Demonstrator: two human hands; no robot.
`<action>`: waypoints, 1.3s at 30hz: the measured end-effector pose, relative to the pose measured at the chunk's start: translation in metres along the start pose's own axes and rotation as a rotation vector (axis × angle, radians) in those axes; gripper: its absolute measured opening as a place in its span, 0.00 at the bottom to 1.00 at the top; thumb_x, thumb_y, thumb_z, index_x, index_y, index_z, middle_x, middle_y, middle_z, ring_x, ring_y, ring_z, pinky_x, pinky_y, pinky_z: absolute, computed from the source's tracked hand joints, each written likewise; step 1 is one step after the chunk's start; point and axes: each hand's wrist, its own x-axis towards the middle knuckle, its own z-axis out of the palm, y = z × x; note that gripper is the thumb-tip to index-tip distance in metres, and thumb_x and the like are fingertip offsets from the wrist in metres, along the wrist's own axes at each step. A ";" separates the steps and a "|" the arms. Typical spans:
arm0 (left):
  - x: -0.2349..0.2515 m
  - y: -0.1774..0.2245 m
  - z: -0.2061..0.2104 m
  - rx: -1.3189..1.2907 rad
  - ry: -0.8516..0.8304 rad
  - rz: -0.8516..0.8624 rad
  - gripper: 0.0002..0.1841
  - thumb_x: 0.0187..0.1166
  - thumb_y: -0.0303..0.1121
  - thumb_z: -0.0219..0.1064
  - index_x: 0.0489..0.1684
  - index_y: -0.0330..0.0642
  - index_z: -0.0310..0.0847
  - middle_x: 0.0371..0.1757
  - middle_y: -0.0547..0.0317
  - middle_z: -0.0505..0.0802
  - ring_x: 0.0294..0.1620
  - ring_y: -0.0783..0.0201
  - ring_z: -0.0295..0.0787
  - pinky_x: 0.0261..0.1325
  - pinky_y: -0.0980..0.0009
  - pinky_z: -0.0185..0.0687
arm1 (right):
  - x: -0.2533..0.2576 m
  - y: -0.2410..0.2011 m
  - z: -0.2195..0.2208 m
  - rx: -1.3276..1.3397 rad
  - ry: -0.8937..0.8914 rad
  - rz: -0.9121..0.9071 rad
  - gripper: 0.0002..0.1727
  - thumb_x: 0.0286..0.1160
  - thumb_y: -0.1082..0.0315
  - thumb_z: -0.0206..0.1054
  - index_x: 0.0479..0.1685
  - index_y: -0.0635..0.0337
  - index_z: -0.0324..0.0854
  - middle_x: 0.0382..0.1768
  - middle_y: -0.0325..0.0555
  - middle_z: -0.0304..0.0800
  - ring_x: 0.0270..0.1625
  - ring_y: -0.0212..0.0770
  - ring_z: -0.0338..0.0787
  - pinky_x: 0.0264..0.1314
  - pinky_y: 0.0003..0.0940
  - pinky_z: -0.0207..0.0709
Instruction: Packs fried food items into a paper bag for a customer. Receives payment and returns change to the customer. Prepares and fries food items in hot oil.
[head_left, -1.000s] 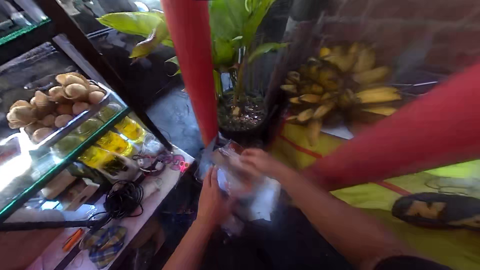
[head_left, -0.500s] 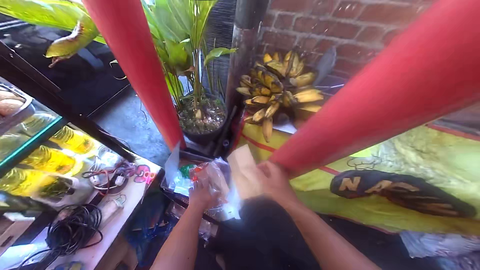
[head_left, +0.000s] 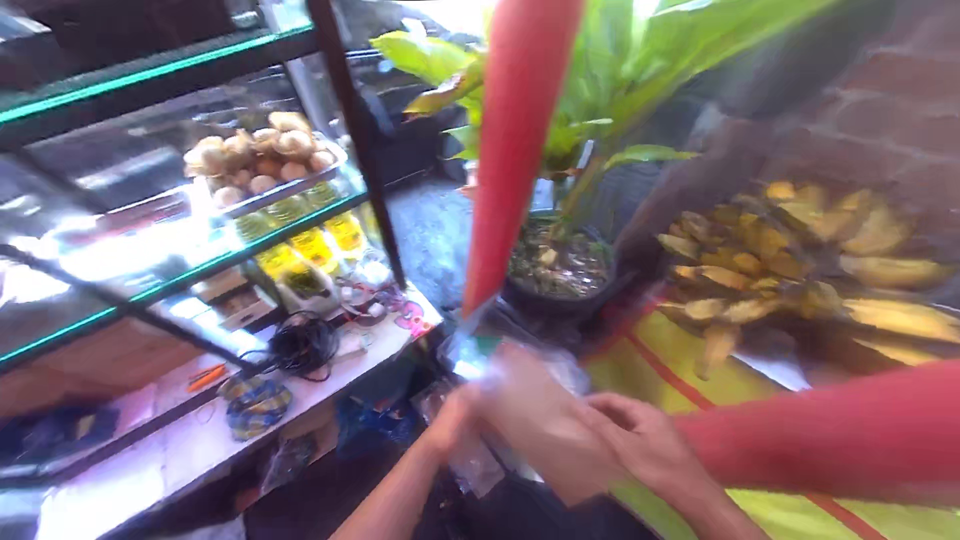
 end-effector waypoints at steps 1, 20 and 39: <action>-0.024 0.000 -0.007 0.031 0.065 -0.004 0.35 0.80 0.51 0.68 0.79 0.35 0.71 0.63 0.44 0.91 0.59 0.52 0.92 0.63 0.52 0.90 | 0.005 -0.004 0.018 0.037 -0.076 0.000 0.16 0.78 0.49 0.70 0.45 0.50 0.93 0.37 0.35 0.96 0.41 0.32 0.93 0.46 0.35 0.89; -0.348 -0.008 -0.157 0.277 0.835 0.158 0.26 0.67 0.39 0.83 0.59 0.34 0.82 0.45 0.54 0.95 0.45 0.61 0.95 0.53 0.60 0.94 | -0.053 -0.156 0.406 0.102 -0.764 0.049 0.26 0.55 0.46 0.87 0.30 0.59 0.84 0.27 0.42 0.87 0.32 0.39 0.88 0.42 0.42 0.86; -0.387 0.045 -0.283 0.801 1.015 0.428 0.09 0.75 0.37 0.71 0.39 0.40 0.85 0.35 0.61 0.91 0.37 0.68 0.90 0.42 0.68 0.91 | -0.022 -0.226 0.517 -0.002 -0.780 -0.149 0.15 0.80 0.55 0.70 0.53 0.55 0.90 0.52 0.41 0.95 0.58 0.33 0.92 0.68 0.40 0.85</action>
